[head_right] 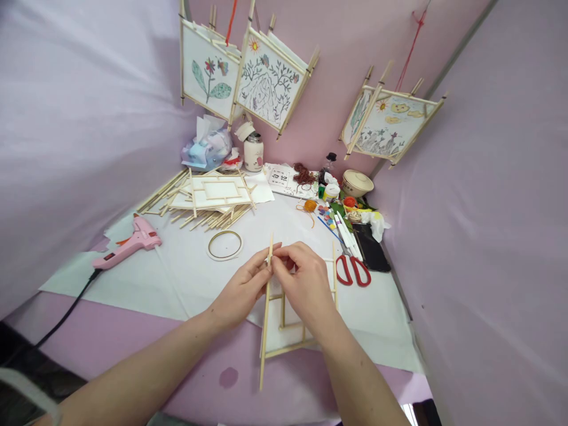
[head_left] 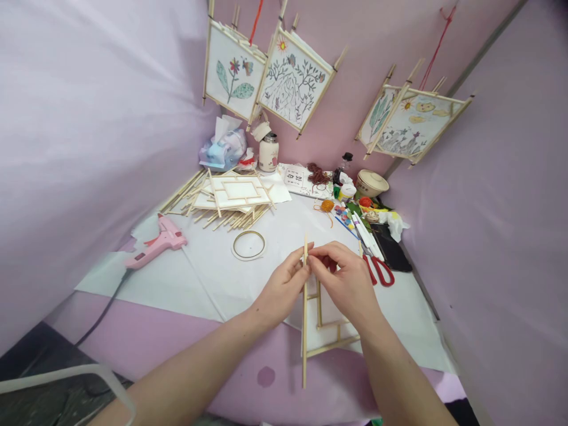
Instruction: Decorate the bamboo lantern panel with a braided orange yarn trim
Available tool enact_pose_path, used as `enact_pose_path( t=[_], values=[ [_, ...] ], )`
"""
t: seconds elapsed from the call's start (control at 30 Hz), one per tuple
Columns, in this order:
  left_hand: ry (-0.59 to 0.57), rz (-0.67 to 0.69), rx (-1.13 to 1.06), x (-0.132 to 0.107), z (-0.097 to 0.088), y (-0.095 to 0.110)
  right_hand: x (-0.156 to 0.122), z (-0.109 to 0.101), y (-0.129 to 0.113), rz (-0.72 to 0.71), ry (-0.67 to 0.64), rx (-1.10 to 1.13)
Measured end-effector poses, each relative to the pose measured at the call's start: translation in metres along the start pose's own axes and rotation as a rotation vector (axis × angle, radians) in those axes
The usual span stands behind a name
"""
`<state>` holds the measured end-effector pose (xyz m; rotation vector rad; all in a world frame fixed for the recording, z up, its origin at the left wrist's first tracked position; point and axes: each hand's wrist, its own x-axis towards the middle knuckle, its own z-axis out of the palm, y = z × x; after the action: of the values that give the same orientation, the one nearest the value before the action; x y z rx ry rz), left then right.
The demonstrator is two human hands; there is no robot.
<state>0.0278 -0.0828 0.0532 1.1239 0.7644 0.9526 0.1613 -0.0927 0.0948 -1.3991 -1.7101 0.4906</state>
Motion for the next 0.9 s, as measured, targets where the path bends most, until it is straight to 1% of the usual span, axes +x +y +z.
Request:
enact_pose_path(
  t=[0.2, 0.4, 0.67, 0.9],
  values=[
    [-0.021, 0.039, 0.063, -0.0048, 0.0013, 0.0024, -0.0025, -0.0065, -0.0042, 0.076, 0.001, -0.010],
    [-0.047, 0.074, 0.092, -0.0049, 0.0014, 0.0013, -0.0006, -0.0072, -0.0060, 0.128, -0.007, -0.029],
    [-0.058, 0.069, 0.095, -0.0027, -0.0006, -0.0030, -0.0001, -0.0079, -0.0061, 0.136, -0.017, -0.025],
    [-0.029, 0.068, 0.077, -0.0017, -0.0014, -0.0037, -0.0014, -0.0074, -0.0021, 0.126, -0.018, -0.004]
  ],
)
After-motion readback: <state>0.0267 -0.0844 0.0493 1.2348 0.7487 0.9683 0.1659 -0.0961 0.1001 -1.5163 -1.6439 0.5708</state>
